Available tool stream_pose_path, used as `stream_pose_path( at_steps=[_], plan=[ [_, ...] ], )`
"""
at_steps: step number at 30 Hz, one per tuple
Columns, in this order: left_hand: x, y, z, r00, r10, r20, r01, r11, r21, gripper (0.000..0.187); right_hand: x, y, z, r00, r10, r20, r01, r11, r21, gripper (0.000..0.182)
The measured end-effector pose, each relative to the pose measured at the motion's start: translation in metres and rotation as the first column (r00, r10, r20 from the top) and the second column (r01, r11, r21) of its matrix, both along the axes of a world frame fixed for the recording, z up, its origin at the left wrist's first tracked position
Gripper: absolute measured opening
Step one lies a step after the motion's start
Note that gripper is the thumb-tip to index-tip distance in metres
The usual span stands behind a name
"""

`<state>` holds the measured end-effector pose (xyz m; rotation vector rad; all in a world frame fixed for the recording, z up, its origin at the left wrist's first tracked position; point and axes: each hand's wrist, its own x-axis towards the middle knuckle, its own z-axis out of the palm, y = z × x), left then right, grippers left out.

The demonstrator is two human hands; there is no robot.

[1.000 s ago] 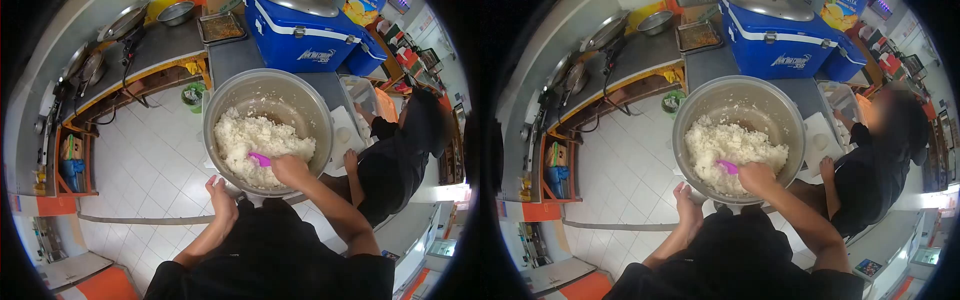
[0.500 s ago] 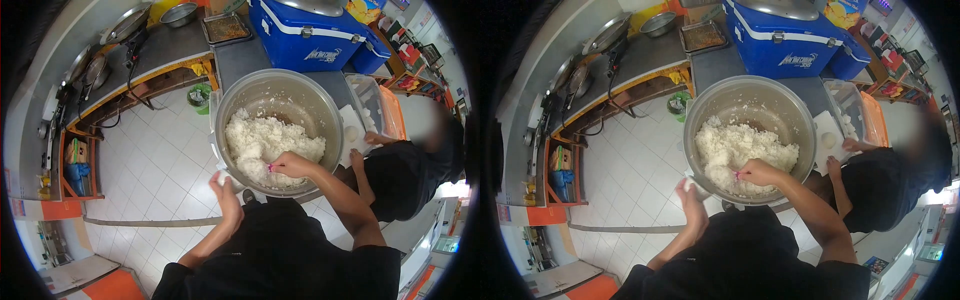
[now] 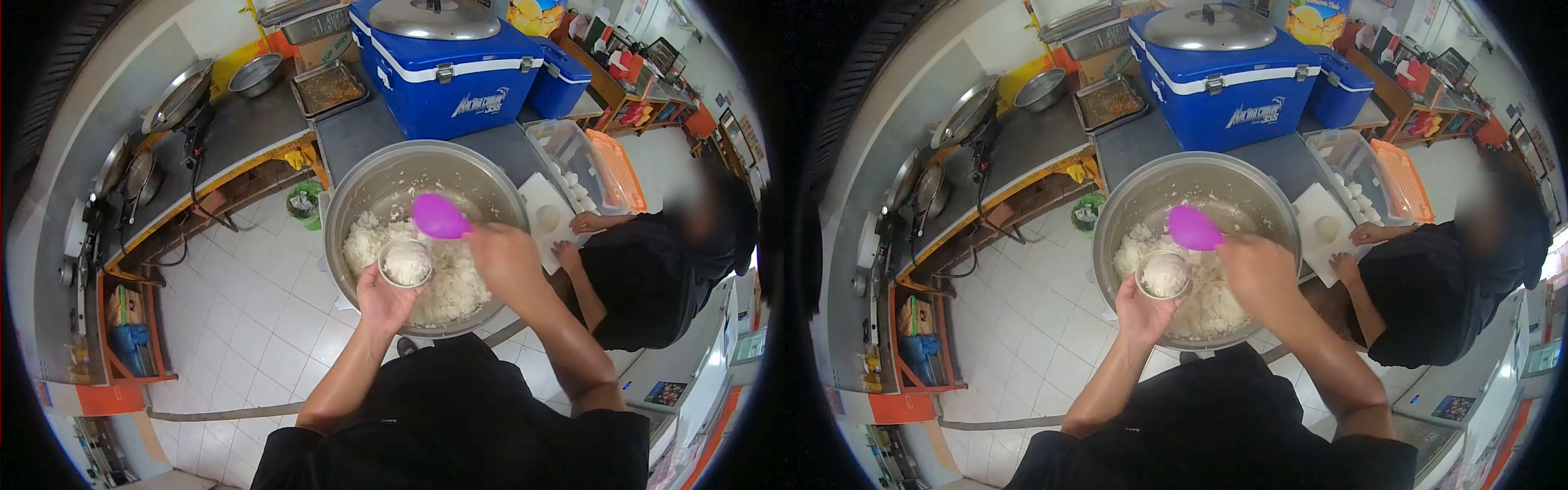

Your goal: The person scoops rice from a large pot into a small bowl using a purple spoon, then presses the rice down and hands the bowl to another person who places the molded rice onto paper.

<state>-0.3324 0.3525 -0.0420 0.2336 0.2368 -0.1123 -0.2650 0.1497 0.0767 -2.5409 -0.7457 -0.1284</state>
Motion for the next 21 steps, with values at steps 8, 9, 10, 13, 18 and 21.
stream_pose_path(
  at_steps=[8, 9, 10, 13, 18, 21],
  plan=[
    [0.006, -0.021, -0.003, 0.990, 0.137, 0.039, -0.142, 0.912, 0.384, 0.033, -0.054, 0.022, -0.078, 0.974, -0.017, -0.225, 0.021, 1.000, 0.016, 0.030],
    [0.007, -0.021, -0.003, 0.992, 0.118, 0.039, -0.123, 0.905, 0.408, 0.031, -0.047, 0.018, -0.079, 0.970, 0.040, -0.241, -0.027, 0.998, 0.059, 0.031],
    [0.008, -0.020, -0.004, 0.993, 0.108, 0.051, -0.119, 0.913, 0.390, 0.032, -0.036, 0.010, -0.082, 0.961, 0.097, -0.258, -0.073, 0.992, 0.102, 0.031],
    [0.004, -0.008, -0.006, 0.993, 0.082, 0.088, -0.105, 0.944, 0.312, 0.034, -0.002, -0.016, -0.052, 0.798, 0.105, -0.594, 0.068, 0.963, 0.261, 0.032],
    [0.001, 0.002, -0.016, 0.990, 0.060, 0.130, -0.090, 0.967, 0.237, 0.040, -0.010, -0.001, -0.068, 0.855, 0.252, -0.453, -0.123, 0.948, 0.294, 0.033],
    [-0.001, 0.004, -0.006, 0.985, 0.123, 0.122, -0.154, 0.946, 0.285, 0.038, 0.013, -0.009, -0.044, 0.666, 0.215, -0.714, -0.046, 0.968, 0.248, 0.032]
  ],
)
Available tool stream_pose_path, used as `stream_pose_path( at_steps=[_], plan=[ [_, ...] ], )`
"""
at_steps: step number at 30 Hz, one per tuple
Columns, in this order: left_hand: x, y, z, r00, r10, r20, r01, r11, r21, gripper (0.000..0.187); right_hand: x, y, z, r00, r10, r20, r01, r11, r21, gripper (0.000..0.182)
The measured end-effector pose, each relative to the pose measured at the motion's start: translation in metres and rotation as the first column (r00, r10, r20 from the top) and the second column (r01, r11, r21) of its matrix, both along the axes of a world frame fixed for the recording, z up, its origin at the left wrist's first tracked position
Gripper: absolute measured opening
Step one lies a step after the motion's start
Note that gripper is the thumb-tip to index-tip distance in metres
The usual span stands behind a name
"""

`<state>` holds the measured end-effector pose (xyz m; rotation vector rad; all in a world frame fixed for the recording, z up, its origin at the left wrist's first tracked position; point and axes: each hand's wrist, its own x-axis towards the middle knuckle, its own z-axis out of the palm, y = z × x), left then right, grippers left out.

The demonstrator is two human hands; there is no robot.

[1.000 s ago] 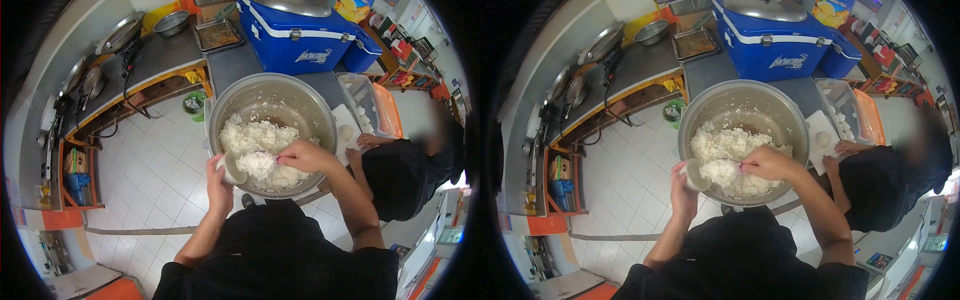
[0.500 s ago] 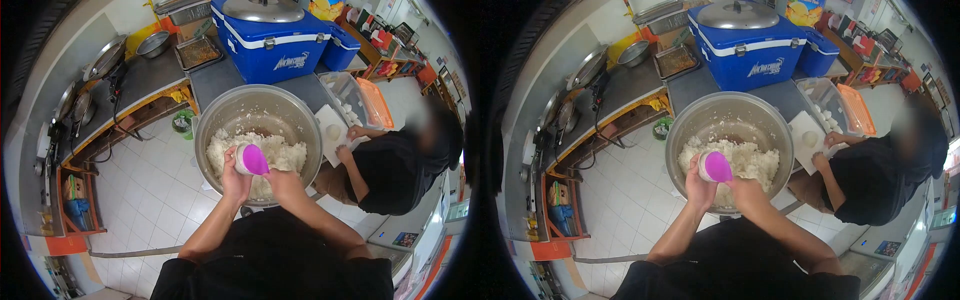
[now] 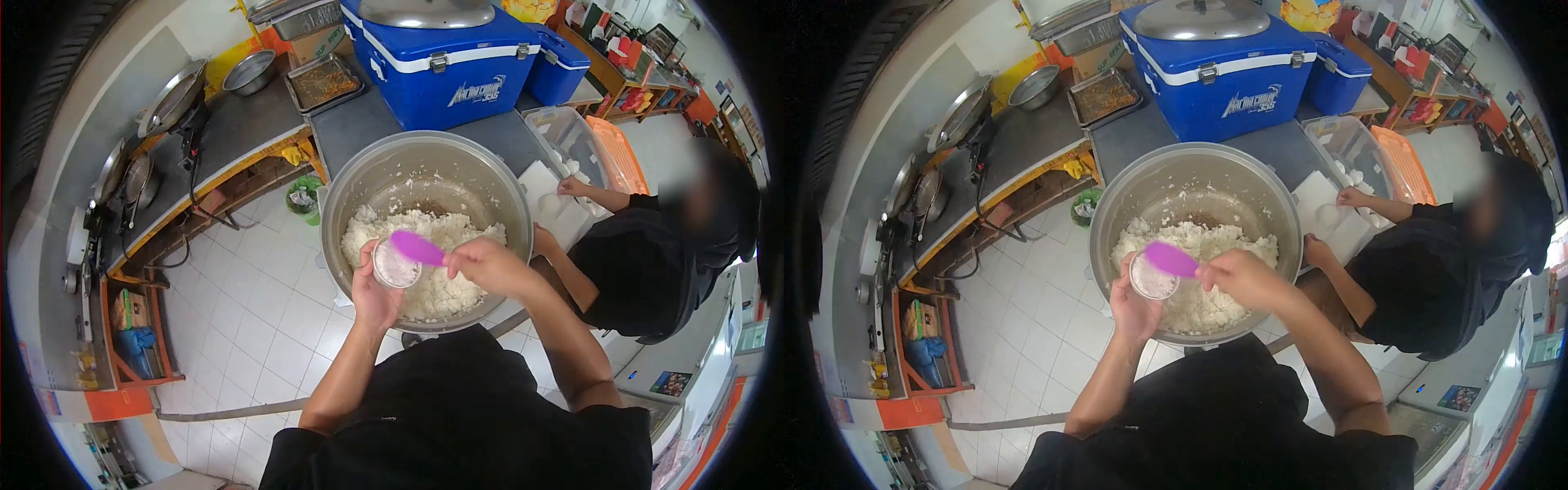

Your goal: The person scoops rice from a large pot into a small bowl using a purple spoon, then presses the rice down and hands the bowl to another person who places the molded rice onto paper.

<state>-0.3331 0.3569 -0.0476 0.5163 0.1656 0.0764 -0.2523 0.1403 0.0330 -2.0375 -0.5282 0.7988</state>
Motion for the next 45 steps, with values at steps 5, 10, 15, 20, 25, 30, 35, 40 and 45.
stream_pose_path(
  at_steps=[5, 10, 15, 20, 25, 30, 35, 40, 45],
  plan=[
    [-0.012, 0.019, -0.012, 0.967, 0.230, -0.106, -0.200, 0.950, 0.238, 0.035, -0.013, 0.010, -0.026, 0.797, 0.217, 0.564, -0.028, 0.946, -0.324, 0.029],
    [-0.045, 0.077, 0.009, 0.917, 0.302, -0.260, -0.202, 0.915, 0.349, 0.060, -0.016, -0.006, -0.056, 0.786, 0.471, 0.400, -0.106, 0.740, -0.664, 0.022],
    [-0.067, 0.108, 0.010, 0.918, 0.298, -0.260, -0.177, 0.898, 0.403, 0.067, -0.027, 0.016, -0.071, 0.831, 0.486, 0.271, -0.293, 0.796, -0.530, 0.024],
    [-0.069, 0.094, 0.014, 0.911, 0.282, -0.299, -0.096, 0.853, 0.512, 0.062, 0.008, -0.008, -0.091, 0.816, 0.544, 0.193, -0.534, 0.839, -0.108, 0.023],
    [-0.059, 0.073, 0.017, 0.967, 0.117, -0.225, 0.112, 0.600, 0.792, 0.039, 0.018, -0.032, -0.078, 0.888, 0.459, -0.010, -0.459, 0.888, 0.040, 0.024],
    [-0.035, 0.032, 0.013, 0.965, -0.053, -0.256, 0.172, 0.866, 0.470, 0.032, -0.021, -0.003, -0.031, 0.892, 0.115, 0.436, -0.145, 0.989, 0.036, 0.039],
    [-0.015, 0.001, 0.013, 0.970, -0.029, -0.240, 0.081, 0.974, 0.210, 0.035, -0.078, 0.038, -0.048, 0.768, -0.071, 0.637, 0.088, 0.996, 0.005, 0.051],
    [-0.011, -0.007, 0.007, 0.938, 0.036, -0.346, 0.063, 0.961, 0.269, 0.023, -0.080, 0.026, -0.051, 0.782, 0.135, 0.608, -0.056, 0.987, -0.148, 0.059],
    [0.005, 0.005, -0.013, 0.982, -0.095, -0.161, 0.131, 0.963, 0.235, 0.028, -0.040, -0.001, -0.042, 0.710, 0.129, 0.692, -0.144, 0.989, -0.037, 0.054]
  ],
)
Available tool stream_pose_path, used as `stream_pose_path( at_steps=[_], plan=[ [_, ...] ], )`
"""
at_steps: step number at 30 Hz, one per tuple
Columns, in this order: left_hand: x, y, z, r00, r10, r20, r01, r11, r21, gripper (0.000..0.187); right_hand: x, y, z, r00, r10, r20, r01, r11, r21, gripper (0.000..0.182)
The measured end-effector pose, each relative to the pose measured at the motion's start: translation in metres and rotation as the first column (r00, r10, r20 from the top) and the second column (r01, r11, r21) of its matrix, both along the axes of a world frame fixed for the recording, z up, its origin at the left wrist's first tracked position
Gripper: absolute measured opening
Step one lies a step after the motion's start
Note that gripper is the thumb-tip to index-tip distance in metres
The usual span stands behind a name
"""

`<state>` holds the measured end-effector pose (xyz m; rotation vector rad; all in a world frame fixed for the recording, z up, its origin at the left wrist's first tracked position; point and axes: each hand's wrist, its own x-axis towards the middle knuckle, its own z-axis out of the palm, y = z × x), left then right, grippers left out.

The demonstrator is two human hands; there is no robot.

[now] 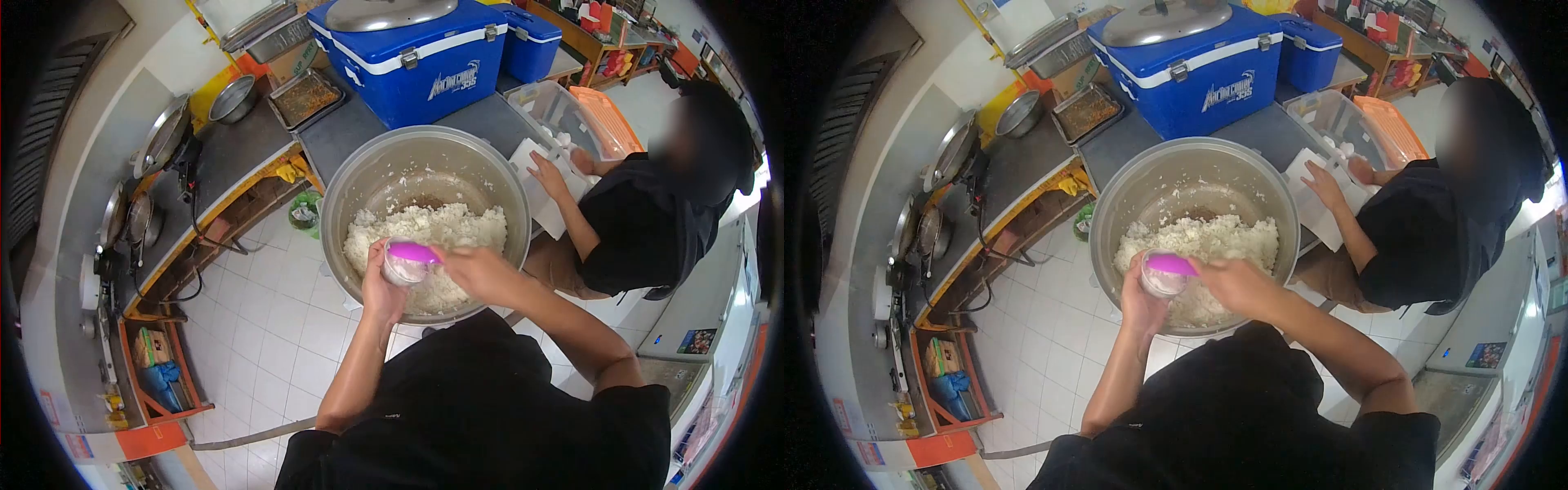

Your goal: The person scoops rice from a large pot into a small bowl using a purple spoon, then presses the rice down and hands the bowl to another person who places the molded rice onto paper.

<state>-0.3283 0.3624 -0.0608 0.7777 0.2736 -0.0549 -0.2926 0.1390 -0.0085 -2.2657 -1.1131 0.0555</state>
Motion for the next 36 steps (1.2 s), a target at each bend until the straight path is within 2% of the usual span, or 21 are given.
stream_pose_path(
  at_steps=[3, 4, 5, 6, 7, 9, 12, 13, 14, 16, 19, 20, 21, 22, 25, 26, 29, 30, 32, 33, 36],
  plan=[
    [0.006, 0.006, 0.008, 0.995, 0.016, 0.095, -0.005, 0.994, -0.113, 0.037, 0.007, -0.003, 0.025, 0.918, -0.200, 0.343, 0.169, 0.978, 0.119, 0.053],
    [0.005, 0.009, 0.013, 0.994, 0.021, 0.109, -0.007, 0.992, -0.126, 0.038, 0.001, -0.002, 0.023, 0.945, -0.320, 0.062, 0.301, 0.929, 0.214, 0.052],
    [0.004, 0.009, 0.018, 0.992, 0.023, 0.121, -0.006, 0.990, -0.140, 0.039, -0.005, 0.001, 0.018, 0.938, -0.324, -0.125, 0.346, 0.899, 0.270, 0.051],
    [0.002, 0.007, 0.031, 0.994, 0.044, 0.100, -0.024, 0.981, -0.192, 0.031, -0.012, 0.009, 0.011, 0.899, -0.307, -0.312, 0.402, 0.861, 0.312, 0.050],
    [0.003, 0.007, 0.027, 0.991, 0.033, 0.126, -0.016, 0.991, -0.131, 0.030, -0.019, 0.017, 0.004, 0.830, -0.270, -0.489, 0.465, 0.818, 0.339, 0.049],
    [0.006, 0.006, 0.019, 0.984, 0.000, 0.176, 0.001, 1.000, -0.006, 0.030, -0.035, 0.039, -0.004, 0.855, -0.202, -0.478, 0.360, 0.894, 0.266, 0.047],
    [-0.003, 0.001, 0.022, 0.991, 0.036, 0.132, -0.049, 0.994, 0.101, 0.032, -0.038, 0.047, -0.007, 0.904, -0.136, -0.406, 0.227, 0.957, 0.183, 0.044],
    [-0.003, 0.001, 0.021, 0.993, 0.026, 0.116, -0.036, 0.995, 0.090, 0.034, -0.031, 0.048, -0.007, 0.923, -0.115, -0.368, 0.186, 0.969, 0.162, 0.043],
    [-0.005, 0.001, 0.017, 0.995, 0.019, 0.097, -0.026, 0.997, 0.078, 0.035, -0.015, 0.041, -0.010, 0.917, -0.023, -0.399, 0.086, 0.986, 0.141, 0.041],
    [-0.007, 0.000, 0.016, 0.999, 0.041, 0.015, -0.041, 0.999, 0.001, 0.034, 0.017, 0.021, 0.025, 0.631, -0.060, -0.774, 0.169, 0.984, 0.061, 0.039],
    [0.000, -0.003, 0.023, 0.977, 0.196, 0.088, -0.209, 0.960, 0.184, 0.030, 0.005, 0.021, 0.035, 0.624, -0.017, -0.781, 0.247, 0.953, 0.177, 0.037],
    [-0.001, -0.007, 0.027, 0.974, 0.222, 0.051, -0.228, 0.940, 0.255, 0.028, -0.010, 0.035, 0.011, 0.824, -0.012, -0.566, 0.188, 0.949, 0.253, 0.036],
    [-0.005, -0.007, 0.027, 0.979, 0.195, 0.055, -0.203, 0.950, 0.236, 0.027, -0.022, 0.049, 0.006, 0.951, -0.014, -0.309, 0.117, 0.942, 0.316, 0.035],
    [-0.010, -0.006, 0.027, 0.985, 0.163, 0.061, -0.173, 0.960, 0.221, 0.027, -0.027, 0.048, 0.019, 0.881, -0.143, -0.450, 0.183, 0.982, 0.046, 0.033],
    [-0.009, 0.001, 0.025, 0.993, 0.095, 0.075, -0.105, 0.984, 0.141, 0.026, 0.000, 0.038, -0.006, 0.910, 0.066, -0.409, 0.064, 0.953, 0.296, 0.032],
    [-0.011, 0.002, 0.024, 0.993, 0.078, 0.094, -0.090, 0.987, 0.136, 0.026, 0.001, 0.037, -0.009, 0.878, 0.039, -0.477, 0.108, 0.955, 0.278, 0.033],
    [-0.011, 0.011, 0.027, 0.997, 0.006, 0.078, -0.015, 0.993, 0.120, 0.028, 0.006, 0.038, 0.006, 0.865, 0.104, -0.491, -0.008, 0.981, 0.194, 0.033],
    [-0.008, 0.024, 0.035, 0.997, -0.023, 0.072, 0.014, 0.992, 0.122, 0.029, 0.015, 0.033, 0.003, 0.891, 0.156, -0.426, -0.047, 0.966, 0.255, 0.034],
    [-0.010, 0.052, 0.076, 0.994, -0.081, 0.078, 0.067, 0.983, 0.170, 0.033, 0.016, 0.019, 0.038, 0.813, 0.003, -0.582, 0.147, 0.967, 0.210, 0.038],
    [-0.014, 0.070, 0.108, 0.994, -0.092, 0.056, 0.077, 0.971, 0.227, 0.035, 0.016, 0.011, 0.051, 0.755, -0.073, -0.651, 0.234, 0.958, 0.164, 0.040],
    [-0.012, 0.121, 0.223, 0.984, -0.171, 0.044, 0.138, 0.898, 0.417, 0.050, 0.024, -0.015, 0.036, 0.760, -0.312, -0.570, 0.354, 0.935, -0.040, 0.051]
  ],
)
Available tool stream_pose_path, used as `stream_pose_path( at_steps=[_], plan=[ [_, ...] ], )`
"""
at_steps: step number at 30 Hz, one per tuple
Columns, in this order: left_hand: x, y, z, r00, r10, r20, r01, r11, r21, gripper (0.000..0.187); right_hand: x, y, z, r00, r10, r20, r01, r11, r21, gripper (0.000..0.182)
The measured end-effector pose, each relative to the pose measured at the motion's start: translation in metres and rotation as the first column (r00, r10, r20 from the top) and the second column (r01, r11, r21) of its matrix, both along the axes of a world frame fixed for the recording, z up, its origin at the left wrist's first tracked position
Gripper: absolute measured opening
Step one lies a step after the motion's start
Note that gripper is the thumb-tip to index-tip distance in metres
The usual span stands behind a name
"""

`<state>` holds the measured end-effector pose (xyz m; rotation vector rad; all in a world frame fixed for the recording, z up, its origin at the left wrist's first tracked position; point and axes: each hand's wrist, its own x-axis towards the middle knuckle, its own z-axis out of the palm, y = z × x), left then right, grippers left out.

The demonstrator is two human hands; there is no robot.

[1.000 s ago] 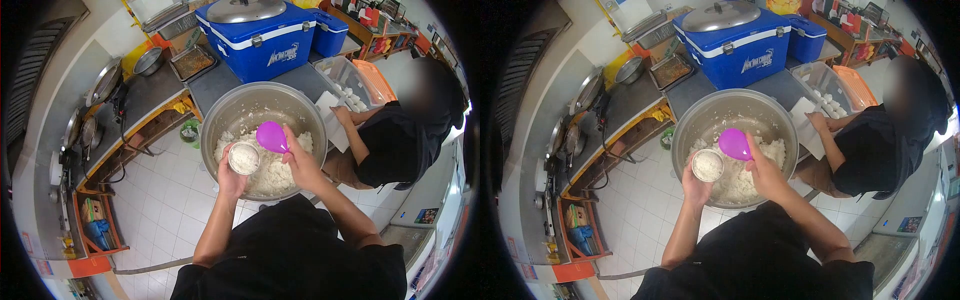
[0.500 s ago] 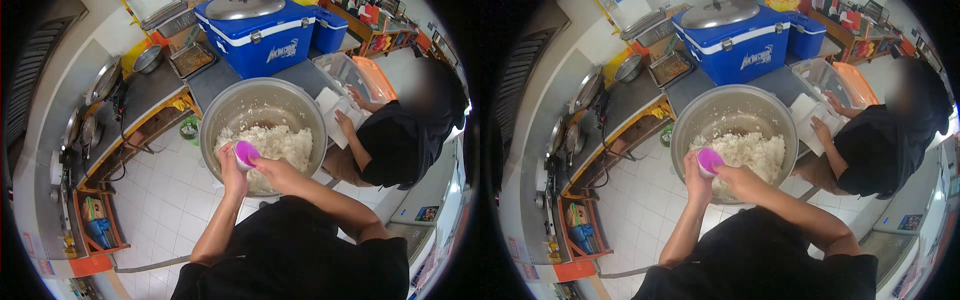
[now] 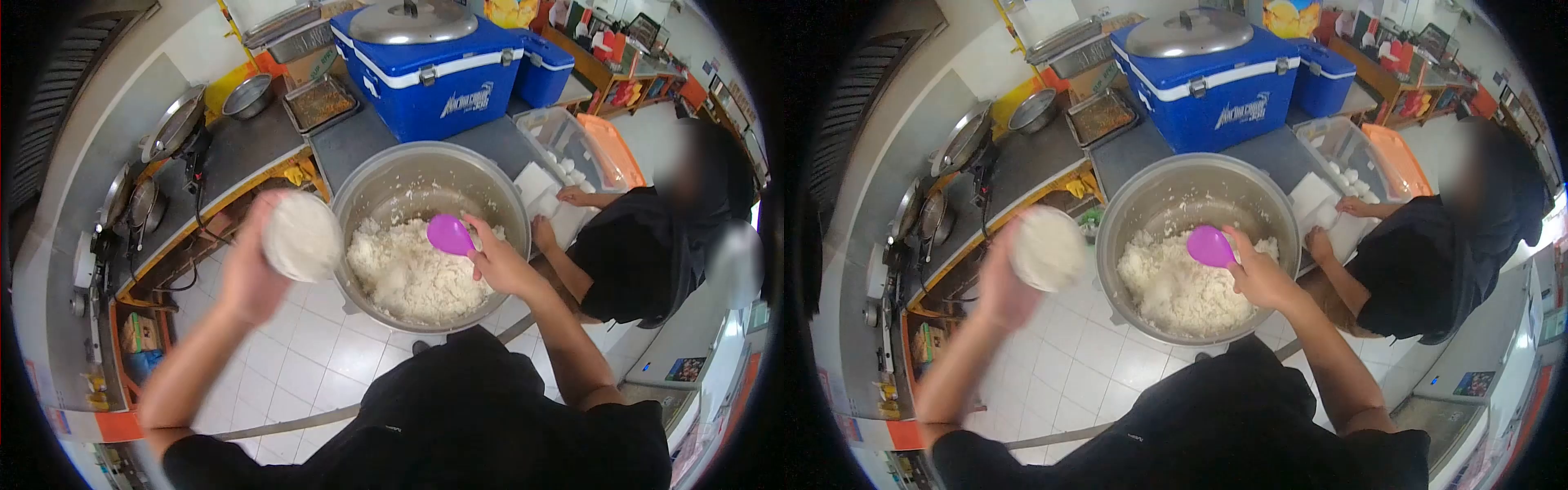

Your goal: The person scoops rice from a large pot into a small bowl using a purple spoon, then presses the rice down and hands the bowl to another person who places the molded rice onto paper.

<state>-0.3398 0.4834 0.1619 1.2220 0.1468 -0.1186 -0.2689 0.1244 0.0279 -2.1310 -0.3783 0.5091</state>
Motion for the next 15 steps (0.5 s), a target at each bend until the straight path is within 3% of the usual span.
stream_pose_path(
  at_steps=[3, 4, 5, 6, 7, 8, 9, 11, 13, 15],
  plan=[
    [0.025, -0.013, 0.112, 0.998, 0.032, 0.055, -0.039, 0.991, 0.129, 0.054, 0.011, -0.001, -0.040, 0.987, -0.024, 0.159, 0.054, 0.981, -0.186, 0.052],
    [0.043, -0.027, 0.133, 0.984, 0.080, 0.158, -0.107, 0.979, 0.173, 0.053, 0.018, 0.003, -0.059, 0.971, 0.000, 0.238, 0.052, 0.976, -0.212, 0.050],
    [0.059, -0.032, 0.147, 0.965, -0.036, 0.260, -0.010, 0.985, 0.175, 0.053, 0.034, 0.008, -0.071, 0.947, 0.033, 0.318, 0.047, 0.970, -0.239, 0.049],
    [0.063, -0.053, 0.154, 0.919, 0.017, 0.394, -0.061, 0.993, 0.099, 0.054, 0.051, 0.012, -0.079, 0.929, 0.086, 0.359, 0.024, 0.957, -0.291, 0.046],
    [0.078, -0.057, 0.149, 0.882, -0.008, 0.471, 0.052, 0.996, -0.079, 0.056, 0.065, 0.019, -0.088, 0.913, 0.131, 0.387, 0.005, 0.944, -0.331, 0.043],
    [0.093, -0.053, 0.133, 0.828, -0.158, 0.538, 0.313, 0.926, -0.209, 0.057, 0.078, 0.026, -0.093, 0.895, 0.169, 0.412, -0.006, 0.930, -0.369, 0.040],
    [0.108, -0.050, 0.110, 0.740, -0.280, 0.612, 0.552, 0.773, -0.314, 0.058, 0.093, 0.030, -0.093, 0.887, 0.261, 0.382, -0.094, 0.910, -0.404, 0.039],
    [0.122, -0.058, 0.056, 0.712, -0.263, 0.652, 0.678, 0.500, -0.538, 0.058, 0.131, 0.033, -0.084, 0.849, 0.433, 0.303, -0.263, 0.843, -0.470, 0.036],
    [0.104, -0.063, -0.001, 0.825, -0.110, 0.555, 0.541, 0.439, -0.717, 0.056, 0.147, 0.038, -0.073, 0.850, 0.472, 0.236, -0.272, 0.776, -0.570, 0.037],
    [0.078, -0.041, -0.064, 0.920, 0.041, 0.389, 0.320, 0.494, -0.808, 0.058, 0.156, 0.049, -0.057, 0.823, 0.532, 0.200, -0.329, 0.733, -0.596, 0.037]
  ],
)
